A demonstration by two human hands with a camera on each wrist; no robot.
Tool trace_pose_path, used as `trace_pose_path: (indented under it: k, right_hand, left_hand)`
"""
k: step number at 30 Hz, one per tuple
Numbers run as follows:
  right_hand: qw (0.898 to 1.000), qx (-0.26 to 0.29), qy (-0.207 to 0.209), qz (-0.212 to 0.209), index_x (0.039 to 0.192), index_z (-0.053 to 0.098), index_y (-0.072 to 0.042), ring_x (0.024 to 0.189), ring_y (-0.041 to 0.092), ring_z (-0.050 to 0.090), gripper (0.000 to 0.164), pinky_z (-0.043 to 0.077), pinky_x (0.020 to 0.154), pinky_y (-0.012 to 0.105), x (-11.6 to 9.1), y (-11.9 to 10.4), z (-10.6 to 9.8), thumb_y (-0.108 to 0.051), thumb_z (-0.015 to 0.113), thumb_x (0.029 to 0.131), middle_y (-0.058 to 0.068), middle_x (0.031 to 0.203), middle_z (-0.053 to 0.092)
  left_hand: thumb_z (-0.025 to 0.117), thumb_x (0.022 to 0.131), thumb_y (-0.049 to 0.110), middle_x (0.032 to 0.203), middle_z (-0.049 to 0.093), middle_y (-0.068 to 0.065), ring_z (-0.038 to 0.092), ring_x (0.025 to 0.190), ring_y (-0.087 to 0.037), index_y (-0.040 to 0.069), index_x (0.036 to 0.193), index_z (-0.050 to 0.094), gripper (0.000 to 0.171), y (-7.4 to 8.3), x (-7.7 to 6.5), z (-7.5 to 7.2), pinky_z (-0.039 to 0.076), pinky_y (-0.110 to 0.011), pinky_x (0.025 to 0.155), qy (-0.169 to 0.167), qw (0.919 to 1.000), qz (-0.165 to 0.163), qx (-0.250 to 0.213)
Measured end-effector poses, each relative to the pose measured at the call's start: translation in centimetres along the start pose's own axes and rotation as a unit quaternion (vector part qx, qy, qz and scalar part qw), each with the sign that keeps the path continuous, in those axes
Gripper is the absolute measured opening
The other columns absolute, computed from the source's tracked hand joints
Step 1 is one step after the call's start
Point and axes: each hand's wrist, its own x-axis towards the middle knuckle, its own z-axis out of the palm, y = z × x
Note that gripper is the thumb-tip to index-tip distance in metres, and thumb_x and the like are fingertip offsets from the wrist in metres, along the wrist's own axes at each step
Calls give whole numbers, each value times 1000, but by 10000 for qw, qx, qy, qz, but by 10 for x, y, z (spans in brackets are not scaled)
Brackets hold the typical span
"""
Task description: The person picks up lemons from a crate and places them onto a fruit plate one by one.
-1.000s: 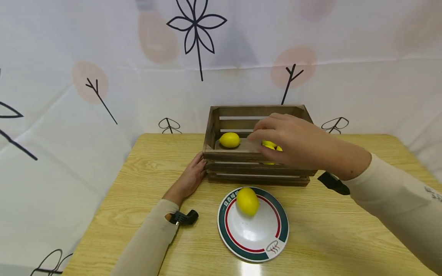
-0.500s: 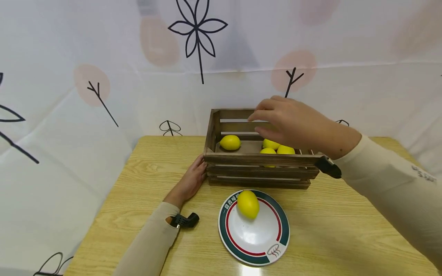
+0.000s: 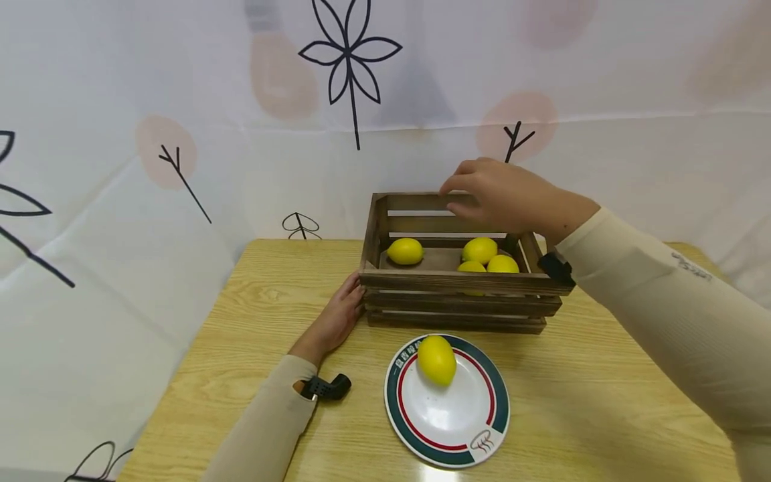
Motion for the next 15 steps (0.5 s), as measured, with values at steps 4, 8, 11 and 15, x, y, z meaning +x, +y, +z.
trace_pose_path:
  k: [4, 8, 11, 15]
  right_hand:
    - [9992, 200, -257, 241, 125, 67, -4, 114, 37, 60, 31, 50, 98, 52, 8, 10, 5, -20, 60, 99, 19, 126, 64]
    - [9972, 397, -471, 435, 128, 66, -5, 114, 35, 61, 32, 50, 99, 53, 14, 19, 9, -21, 57, 101, 20, 129, 62]
    - [9947, 605, -608, 564, 130, 65, -7, 112, 34, 61, 33, 50, 98, 53, 19, 24, 12, -23, 55, 102, 18, 128, 62]
    - [9910, 903, -718, 675, 131, 64, -8, 112, 34, 60, 33, 50, 95, 52, 25, 30, 14, -22, 53, 104, 17, 130, 62]
  left_hand:
    - [35, 109, 24, 169, 0, -12, 5, 156, -33, 14, 162, 6, 61, -1, 1, 0, 5, -48, 126, -60, 10000, 63, -47]
    - [36, 109, 24, 169, 3, -12, 7, 155, -33, 14, 162, 7, 61, 0, 2, 1, 6, -48, 126, -52, 10000, 67, -43]
    - [36, 109, 24, 168, 6, -12, 10, 155, -32, 15, 162, 10, 59, 0, 1, 0, 8, -48, 126, -73, 9999, 127, -42]
    - [36, 109, 24, 168, 9, -13, 10, 155, -33, 14, 161, 12, 58, 0, 0, 0, 8, -49, 126, -90, 9998, 195, -44]
